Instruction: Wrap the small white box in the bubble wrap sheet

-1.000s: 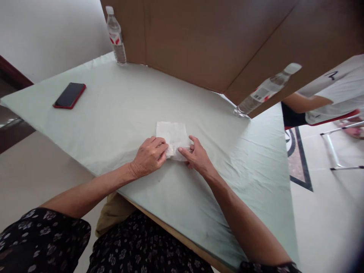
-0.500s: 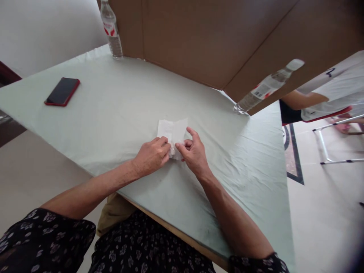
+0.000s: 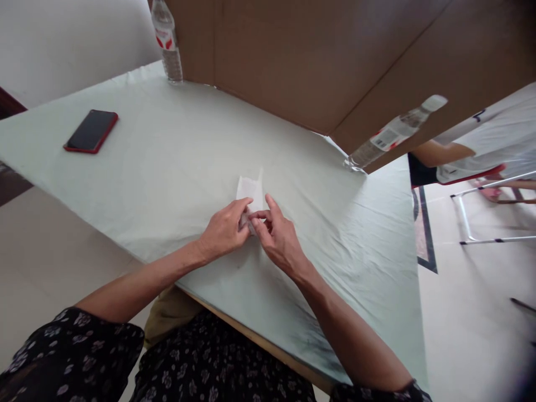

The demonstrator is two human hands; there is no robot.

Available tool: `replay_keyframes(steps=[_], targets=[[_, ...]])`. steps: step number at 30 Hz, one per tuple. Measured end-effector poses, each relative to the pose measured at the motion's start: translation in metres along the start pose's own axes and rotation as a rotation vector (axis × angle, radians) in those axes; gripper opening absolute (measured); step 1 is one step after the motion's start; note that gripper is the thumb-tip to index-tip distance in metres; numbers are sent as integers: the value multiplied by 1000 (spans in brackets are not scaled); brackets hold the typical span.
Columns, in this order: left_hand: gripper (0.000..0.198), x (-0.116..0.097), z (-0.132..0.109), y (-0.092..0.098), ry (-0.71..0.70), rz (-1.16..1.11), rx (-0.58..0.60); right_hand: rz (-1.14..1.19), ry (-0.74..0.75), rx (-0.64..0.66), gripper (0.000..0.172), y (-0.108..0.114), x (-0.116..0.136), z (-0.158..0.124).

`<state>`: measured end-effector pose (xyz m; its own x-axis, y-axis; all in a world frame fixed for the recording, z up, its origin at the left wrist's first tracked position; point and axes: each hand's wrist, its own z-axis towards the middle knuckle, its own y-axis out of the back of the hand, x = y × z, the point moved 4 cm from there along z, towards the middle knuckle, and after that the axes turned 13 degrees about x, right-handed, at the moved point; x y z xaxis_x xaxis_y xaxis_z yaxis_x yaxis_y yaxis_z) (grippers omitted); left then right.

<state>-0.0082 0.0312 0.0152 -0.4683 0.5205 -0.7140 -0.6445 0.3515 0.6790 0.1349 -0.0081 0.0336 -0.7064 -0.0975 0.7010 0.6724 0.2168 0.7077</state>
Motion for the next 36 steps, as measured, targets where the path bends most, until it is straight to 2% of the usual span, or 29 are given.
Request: replay_keyframes(steps=[2,5,7,9,13,17,19,21,23,25,29,33,36], targets=[[53,3,2,1,85,-151,23,-158,45,27,69,-3,4,-6],[49,2,4,3,225,-272,28,-346,69,58,73,-7,6,-10],[46,0,5,2,291,-262,10,-362,66,91,75,-4,5,-9],[46,-1,6,-1,314,-226,-4,-257,82,132,76,3,2,-5],[50,-3,4,-8,276,-183,-20,92,106,248,71,18,-7,6],[54,-3,1,-12,201,-141,-44,289,92,316,65,21,-14,14],[47,-3,0,-13,178,-109,-50,350,93,291,61,22,-18,16],[39,-2,0,-14,176,-87,-56,391,94,184,55,26,-25,18],[36,-1,-1,-14,176,-74,-61,365,94,41,49,33,-33,20],[36,-1,-2,-14,168,-47,-67,260,104,-29,44,36,-38,23],[37,-6,-4,-14,126,114,-91,53,125,10,46,33,-42,37],[44,-13,-6,-15,20,331,-109,10,133,50,47,29,-45,48],[41,-16,-5,-15,-73,445,-67,-20,136,49,46,26,-44,49]])
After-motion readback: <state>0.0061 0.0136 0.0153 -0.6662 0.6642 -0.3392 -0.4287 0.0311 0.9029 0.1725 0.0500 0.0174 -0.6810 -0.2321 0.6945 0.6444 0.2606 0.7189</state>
